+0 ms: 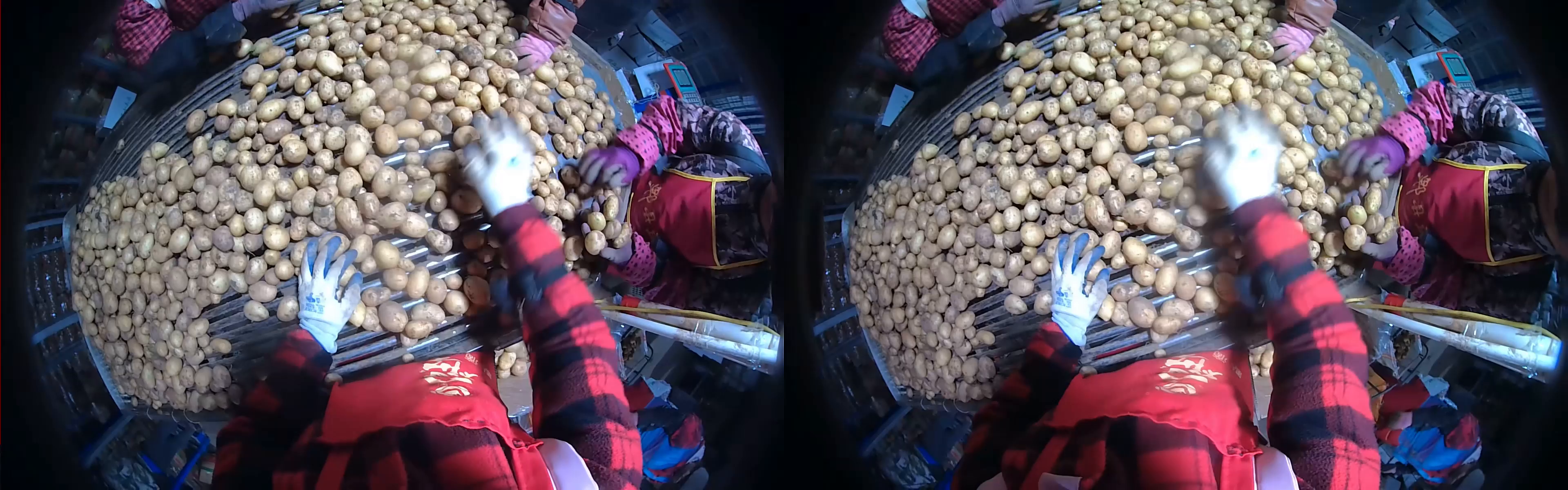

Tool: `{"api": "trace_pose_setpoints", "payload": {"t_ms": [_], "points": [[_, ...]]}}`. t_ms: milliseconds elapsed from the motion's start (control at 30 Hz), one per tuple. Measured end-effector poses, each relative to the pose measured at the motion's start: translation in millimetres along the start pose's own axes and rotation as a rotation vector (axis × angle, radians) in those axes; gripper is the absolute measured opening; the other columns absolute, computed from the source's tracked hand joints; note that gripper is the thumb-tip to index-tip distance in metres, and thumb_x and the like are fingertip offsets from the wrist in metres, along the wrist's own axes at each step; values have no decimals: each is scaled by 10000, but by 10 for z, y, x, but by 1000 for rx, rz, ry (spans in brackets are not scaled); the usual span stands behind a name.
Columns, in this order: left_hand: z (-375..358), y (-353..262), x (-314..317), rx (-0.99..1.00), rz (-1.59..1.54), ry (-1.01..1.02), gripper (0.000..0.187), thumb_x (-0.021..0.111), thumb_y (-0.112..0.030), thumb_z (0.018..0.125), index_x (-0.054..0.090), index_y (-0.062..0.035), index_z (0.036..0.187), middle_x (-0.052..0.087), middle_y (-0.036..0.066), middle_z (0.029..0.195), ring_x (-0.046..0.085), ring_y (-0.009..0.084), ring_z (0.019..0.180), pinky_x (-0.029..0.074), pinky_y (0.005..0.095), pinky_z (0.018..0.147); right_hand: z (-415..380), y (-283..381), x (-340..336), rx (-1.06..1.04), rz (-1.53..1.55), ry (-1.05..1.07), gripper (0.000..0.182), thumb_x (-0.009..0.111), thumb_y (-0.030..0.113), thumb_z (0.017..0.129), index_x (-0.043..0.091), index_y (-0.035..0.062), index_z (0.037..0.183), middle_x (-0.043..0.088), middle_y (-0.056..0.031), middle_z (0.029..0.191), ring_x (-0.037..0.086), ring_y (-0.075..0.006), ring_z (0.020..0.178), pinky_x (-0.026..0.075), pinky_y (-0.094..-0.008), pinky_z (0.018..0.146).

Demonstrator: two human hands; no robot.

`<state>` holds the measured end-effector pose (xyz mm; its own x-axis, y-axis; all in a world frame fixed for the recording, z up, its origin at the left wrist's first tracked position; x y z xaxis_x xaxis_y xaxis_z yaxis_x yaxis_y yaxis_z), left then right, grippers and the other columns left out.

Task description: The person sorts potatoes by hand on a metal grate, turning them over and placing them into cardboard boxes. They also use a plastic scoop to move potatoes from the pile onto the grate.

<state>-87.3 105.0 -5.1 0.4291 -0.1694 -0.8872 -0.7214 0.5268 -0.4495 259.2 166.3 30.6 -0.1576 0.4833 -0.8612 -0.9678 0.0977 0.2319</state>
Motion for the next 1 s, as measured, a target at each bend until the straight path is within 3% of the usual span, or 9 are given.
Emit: {"api": "trace_pose_setpoints", "payload": {"t_ms": [100,267,333,433,567,700,800,833,1000], "points": [[21,-22,-41,-71,-35,-63,491,776,-235,884,687,-150,1360,472,177,1568,427,455,1448,393,584,1184,13,-1325,610,246,-78,320,643,650,379,980,497,208,1580,366,-264,1654,369,-504,1495,273,-637,1238],[-82,148,-99,-152,-190,-112,433,731,-191,926,695,-94,1346,467,216,1576,451,441,1449,400,563,1186,-597,-362,294,111,28,157,763,716,227,883,450,70,1581,468,-214,1581,407,-417,1481,276,-597,1242],[-116,128,-175,-178,-254,-120,405,703,-150,941,696,-95,1342,478,227,1567,453,438,1452,392,559,1193,-891,3,127,44,-207,262,720,720,188,858,505,93,1538,538,-181,1506,406,-410,1479,268,-610,1241],[-190,82,-216,-203,-320,-159,398,697,-115,937,698,-93,1334,482,218,1565,468,434,1442,409,553,1180,-1259,54,-74,134,-28,216,686,742,201,847,547,133,1501,541,-169,1502,454,-408,1431,256,-650,1232],[-179,-73,-63,-237,-605,-137,404,686,-76,935,690,-87,1339,454,197,1592,487,409,1438,446,519,1163,-1272,462,-73,15,-12,342,590,742,153,840,614,187,1415,529,-238,1492,527,-409,1345,344,-603,1192],[202,-602,-155,32,-427,-2,352,689,-16,929,725,-67,1275,534,195,1529,491,403,1454,453,483,1181,-941,262,264,157,-91,376,513,718,76,782,736,218,1274,590,-211,1359,582,-430,1227,443,-565,1045],[230,-628,-37,22,-548,62,322,670,-47,945,737,-69,1259,577,186,1497,537,398,1411,444,500,1183,-889,261,230,136,213,745,457,741,172,844,728,172,1301,607,-216,1399,640,-416,1193,504,-542,1005],[235,-603,-16,18,-549,70,322,668,-47,947,738,-72,1260,594,183,1480,548,397,1400,446,500,1179,-797,298,193,80,459,704,459,754,235,873,715,138,1320,629,-206,1407,633,-406,1224,509,-536,1026],[287,-505,55,-35,-600,115,325,655,-58,956,738,-82,1270,651,161,1428,584,392,1361,457,504,1156,211,-109,225,-141,16,184,394,675,330,960,687,151,1311,661,-128,1370,628,-354,1245,405,-550,1153]]}}
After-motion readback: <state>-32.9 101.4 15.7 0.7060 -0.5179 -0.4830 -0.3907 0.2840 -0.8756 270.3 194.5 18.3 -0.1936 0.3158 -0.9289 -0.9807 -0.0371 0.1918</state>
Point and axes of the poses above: each hand's wrist, its own z-axis towards the middle knuckle, its own x-axis out of the palm, y = z × x, the point moved 9 cm from there along z, towards the middle knuckle
